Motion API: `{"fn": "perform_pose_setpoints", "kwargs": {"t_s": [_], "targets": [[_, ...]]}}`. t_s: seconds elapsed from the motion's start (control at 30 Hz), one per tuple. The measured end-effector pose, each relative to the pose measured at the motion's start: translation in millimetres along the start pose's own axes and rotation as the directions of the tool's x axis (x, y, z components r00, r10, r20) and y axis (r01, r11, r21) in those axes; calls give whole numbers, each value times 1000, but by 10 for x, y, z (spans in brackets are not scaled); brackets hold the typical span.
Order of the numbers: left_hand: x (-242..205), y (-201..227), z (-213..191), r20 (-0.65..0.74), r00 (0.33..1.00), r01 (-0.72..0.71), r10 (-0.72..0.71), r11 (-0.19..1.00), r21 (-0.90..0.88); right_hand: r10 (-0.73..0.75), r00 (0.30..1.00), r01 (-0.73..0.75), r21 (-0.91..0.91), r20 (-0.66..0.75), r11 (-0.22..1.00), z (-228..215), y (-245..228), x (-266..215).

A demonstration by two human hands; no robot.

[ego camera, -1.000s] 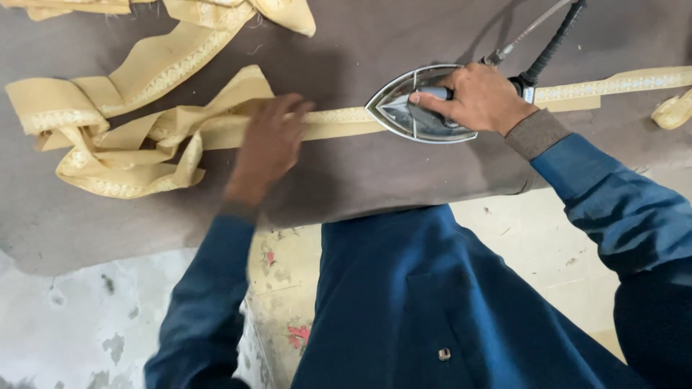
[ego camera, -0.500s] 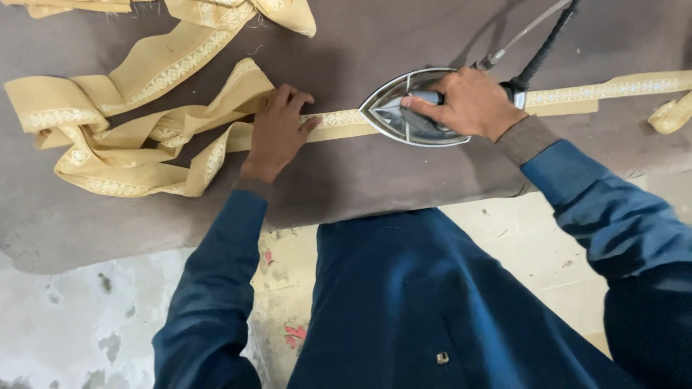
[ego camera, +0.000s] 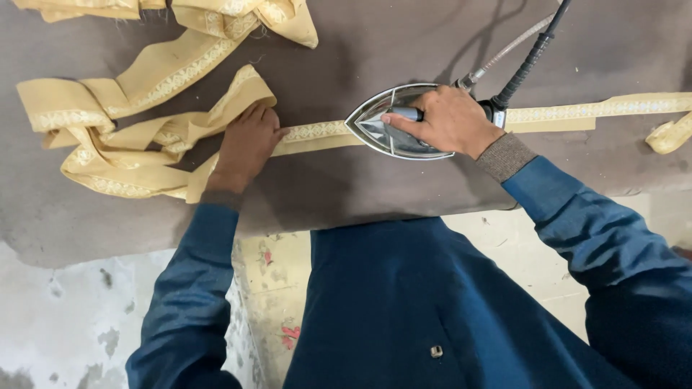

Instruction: The person unfolds a long beige fabric strip on a worktable, aligns it, and irons it with a steam iron. They repeatedly fold and press sections of the strip, moving along its length to smooth and set the folds.

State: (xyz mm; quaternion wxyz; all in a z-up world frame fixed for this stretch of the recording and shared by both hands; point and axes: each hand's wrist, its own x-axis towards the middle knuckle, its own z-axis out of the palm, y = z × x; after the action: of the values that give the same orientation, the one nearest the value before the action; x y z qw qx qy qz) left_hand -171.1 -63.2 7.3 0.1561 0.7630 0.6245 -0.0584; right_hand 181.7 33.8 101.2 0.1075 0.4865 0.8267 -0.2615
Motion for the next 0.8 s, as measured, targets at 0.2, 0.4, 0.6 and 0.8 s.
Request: {"fn": "perform_pose_setpoints", "kwargs": {"t_s": [0.2, 0.4, 0.6, 0.8], "targets": [[-147, -77, -229, 37, 999, 39, -32, 979, -201, 32, 999, -32, -3, 4, 999, 12, -72, 7], [-125, -245, -306, 124, 990, 129, -69, 799, -588, 69, 998, -69, 4, 10, 998, -58, -150, -17], [-62, -263, -313, 261, 933, 361, -250, 609, -706, -121, 990, 107, -185, -69, 977, 74, -42, 23], [-113, -256, -373, 187, 939, 336, -290, 641, -690, -134, 988, 123, -133, -81, 983, 87, -39, 28]]}}
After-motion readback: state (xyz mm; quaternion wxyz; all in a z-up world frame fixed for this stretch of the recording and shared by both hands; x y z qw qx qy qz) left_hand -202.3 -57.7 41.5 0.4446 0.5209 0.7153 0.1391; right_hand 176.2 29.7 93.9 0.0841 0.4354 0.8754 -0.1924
